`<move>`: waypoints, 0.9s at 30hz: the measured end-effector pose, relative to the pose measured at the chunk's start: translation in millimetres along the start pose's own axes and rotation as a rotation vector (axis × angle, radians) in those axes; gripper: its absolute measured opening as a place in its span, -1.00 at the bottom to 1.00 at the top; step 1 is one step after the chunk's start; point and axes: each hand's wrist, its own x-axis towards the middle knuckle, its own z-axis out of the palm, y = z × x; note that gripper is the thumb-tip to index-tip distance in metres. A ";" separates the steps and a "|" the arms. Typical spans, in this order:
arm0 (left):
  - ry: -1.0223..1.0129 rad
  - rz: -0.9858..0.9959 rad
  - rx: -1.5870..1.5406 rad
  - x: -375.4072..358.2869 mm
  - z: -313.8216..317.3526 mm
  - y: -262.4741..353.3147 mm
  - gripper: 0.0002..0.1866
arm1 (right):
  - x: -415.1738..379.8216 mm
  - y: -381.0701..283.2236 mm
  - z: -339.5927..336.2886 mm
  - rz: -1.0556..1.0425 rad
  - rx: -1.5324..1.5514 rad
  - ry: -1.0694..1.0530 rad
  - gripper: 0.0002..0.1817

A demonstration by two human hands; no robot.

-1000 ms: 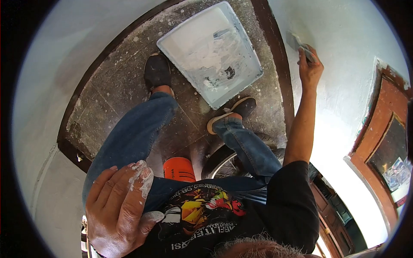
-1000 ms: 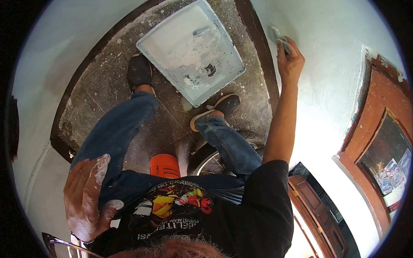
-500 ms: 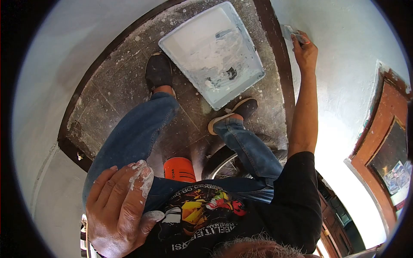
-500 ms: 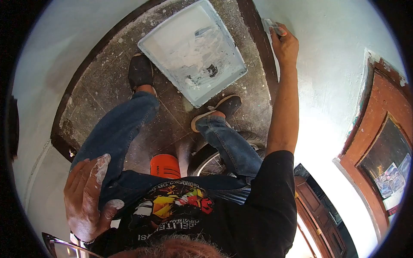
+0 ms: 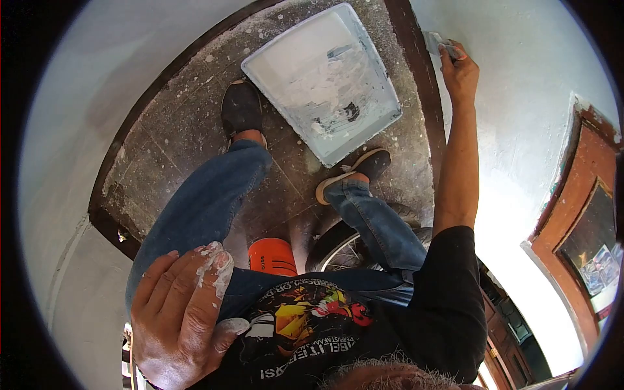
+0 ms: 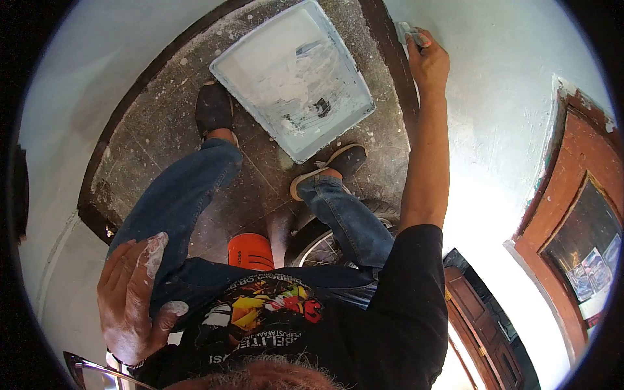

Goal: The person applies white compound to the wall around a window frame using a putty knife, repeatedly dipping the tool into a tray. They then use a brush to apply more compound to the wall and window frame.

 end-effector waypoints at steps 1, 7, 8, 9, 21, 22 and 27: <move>0.006 0.003 0.007 -0.5 0.5 -0.6 -0.26 | -0.1 2.9 -2.7 0.005 0.032 0.011 -0.75; 0.046 -0.001 0.054 -5.2 5.7 -4.3 -0.28 | -29.4 -25.2 -55.6 0.233 0.184 -0.006 -0.76; 0.043 0.002 0.061 -5.2 5.3 -3.6 -0.28 | -36.0 -20.1 -54.8 0.200 0.176 -0.019 -0.76; 0.040 0.005 0.068 -5.3 4.9 -3.0 -0.27 | -43.6 -12.6 -53.0 0.165 0.170 -0.032 -0.76; 0.042 -0.022 0.065 -6.1 5.3 2.1 -0.24 | -55.1 22.3 -30.6 0.109 0.041 -0.065 -0.77; 0.040 -0.027 0.087 -6.4 4.9 2.8 -0.24 | -54.9 22.2 -31.0 0.097 0.031 -0.053 -0.77; 0.047 -0.038 0.117 -7.5 5.7 2.4 -0.23 | -59.6 12.1 -42.9 0.166 0.023 -0.029 -0.77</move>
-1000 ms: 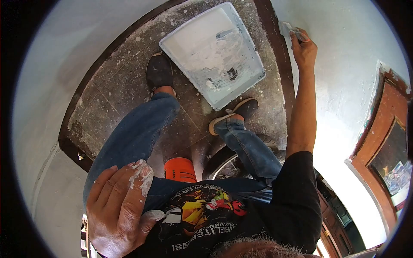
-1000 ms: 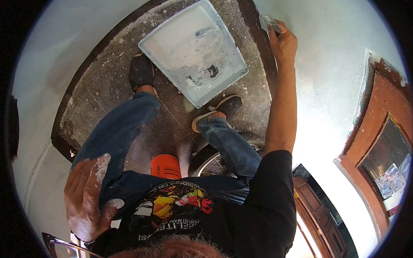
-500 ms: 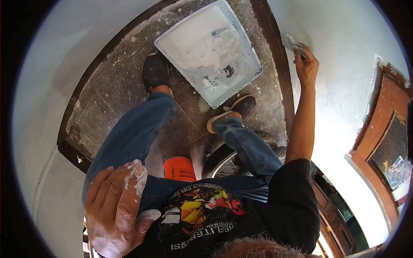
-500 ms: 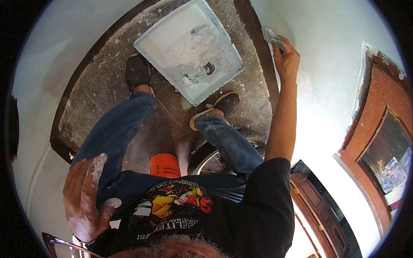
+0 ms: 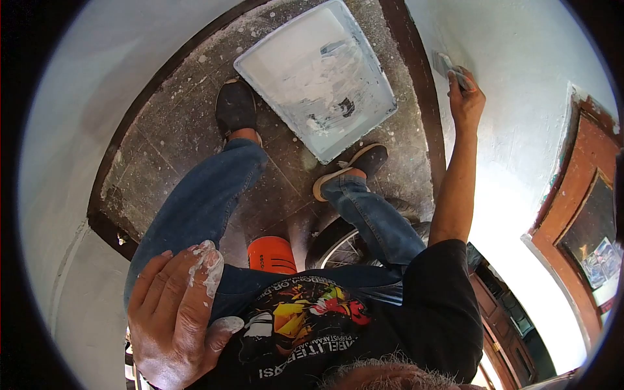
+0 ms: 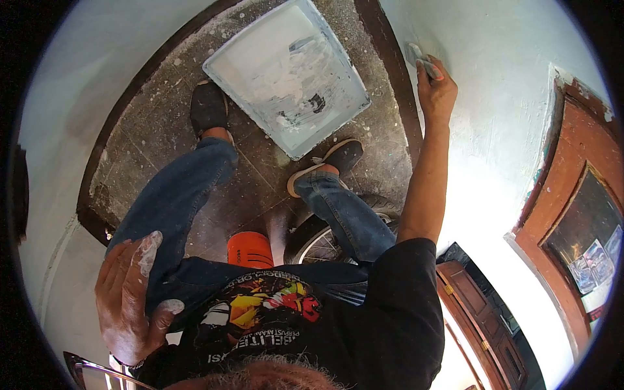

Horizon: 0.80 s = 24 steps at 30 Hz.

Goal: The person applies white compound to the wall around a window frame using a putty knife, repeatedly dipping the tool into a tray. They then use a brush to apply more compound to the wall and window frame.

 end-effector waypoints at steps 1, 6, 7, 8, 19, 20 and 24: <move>-0.002 0.000 -0.013 1.1 -0.5 -0.1 -0.24 | -2.1 -2.5 -0.7 0.000 0.021 0.000 -0.77; -0.011 0.012 0.003 1.4 -1.4 -1.6 -0.25 | -7.6 3.4 8.6 -0.035 0.039 0.000 -0.75; -0.007 0.015 -0.018 1.9 -1.2 -1.6 -0.26 | -5.4 6.0 11.2 -0.043 0.012 -0.008 -0.75; -0.003 0.019 -0.039 3.3 -1.1 -1.6 -0.26 | -3.4 5.8 13.0 -0.051 -0.015 -0.016 -0.75; -0.030 0.011 -0.063 5.0 -0.8 -1.6 -0.29 | -14.1 -15.7 -33.5 0.007 0.010 0.077 -0.78; -0.025 0.009 -0.064 4.4 0.2 -1.8 -0.29 | -19.1 -16.6 -36.7 0.034 0.039 0.056 -0.79; -0.027 -0.029 0.009 3.7 -1.6 2.8 -0.30 | -30.3 2.4 -15.9 -0.047 0.062 0.011 -0.76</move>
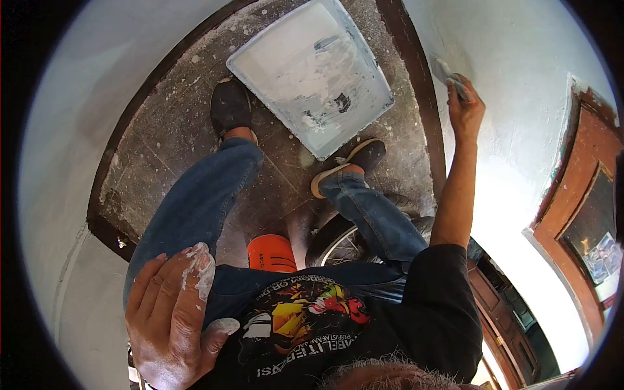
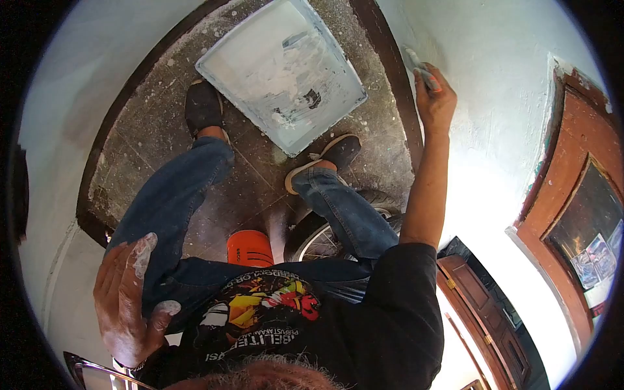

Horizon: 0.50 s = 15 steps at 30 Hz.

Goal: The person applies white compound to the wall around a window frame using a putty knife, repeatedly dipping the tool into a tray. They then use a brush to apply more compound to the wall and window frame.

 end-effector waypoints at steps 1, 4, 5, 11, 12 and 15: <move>0.006 -0.001 0.010 -0.9 0.7 0.1 -0.30 | -0.9 8.9 6.3 -0.011 -0.032 -0.011 -0.75; 0.010 -0.003 0.029 -1.6 2.0 0.5 -0.30 | -0.8 19.6 17.0 -0.026 -0.146 -0.026 -0.73; 0.005 -0.005 0.029 -0.9 1.6 1.4 -0.30 | 0.2 22.3 18.2 -0.039 -0.171 -0.008 -0.74; 0.000 0.015 -0.001 -0.3 3.4 -2.8 -0.29 | -13.4 13.7 10.8 -0.087 -0.255 0.061 -0.72; 0.001 0.034 -0.027 0.3 4.2 -4.2 -0.29 | -17.6 10.2 8.6 -0.097 -0.247 0.061 -0.72; 0.002 0.030 -0.031 0.8 4.3 -3.7 -0.27 | -24.5 2.6 9.0 -0.129 -0.231 0.056 -0.71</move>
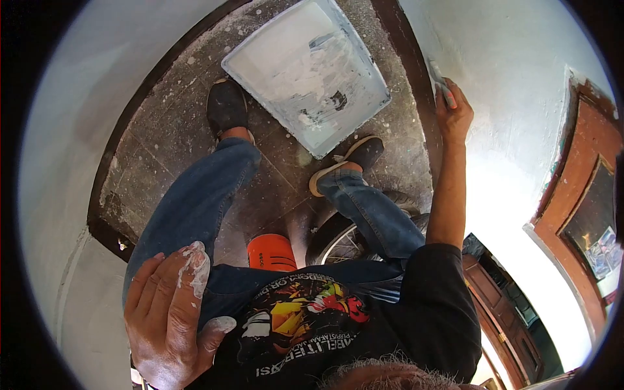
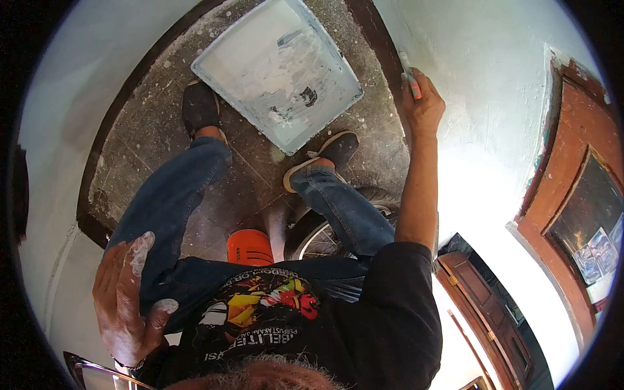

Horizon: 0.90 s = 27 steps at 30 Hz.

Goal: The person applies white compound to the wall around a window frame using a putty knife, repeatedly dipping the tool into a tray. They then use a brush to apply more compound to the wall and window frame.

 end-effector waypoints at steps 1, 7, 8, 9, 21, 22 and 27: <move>-0.005 0.003 -0.001 0.4 -0.5 0.1 -0.27 | 0.0 -2.7 0.9 -0.014 0.008 -0.001 -0.71; -0.013 0.006 0.036 -1.1 -1.8 1.9 -0.26 | 12.8 6.9 16.0 0.049 -0.048 -0.047 -0.72; -0.015 -0.011 0.059 -2.5 -2.3 4.1 -0.26 | 13.1 10.3 13.4 0.034 -0.024 -0.002 -0.73; -0.019 -0.027 0.081 -3.4 -3.1 5.7 -0.27 | 12.0 13.4 9.9 0.022 0.000 0.042 -0.74; -0.006 0.001 -0.001 -2.6 -0.2 0.9 -0.31 | -33.5 23.9 -17.8 0.061 0.073 -0.087 -0.69; -0.006 -0.003 0.016 -2.2 -1.0 1.9 -0.31 | -37.1 25.7 -17.3 0.062 0.063 -0.105 -0.69; -0.034 -0.040 0.096 -2.0 -3.8 8.0 -0.29 | -39.1 26.6 -13.0 0.053 0.030 -0.081 -0.73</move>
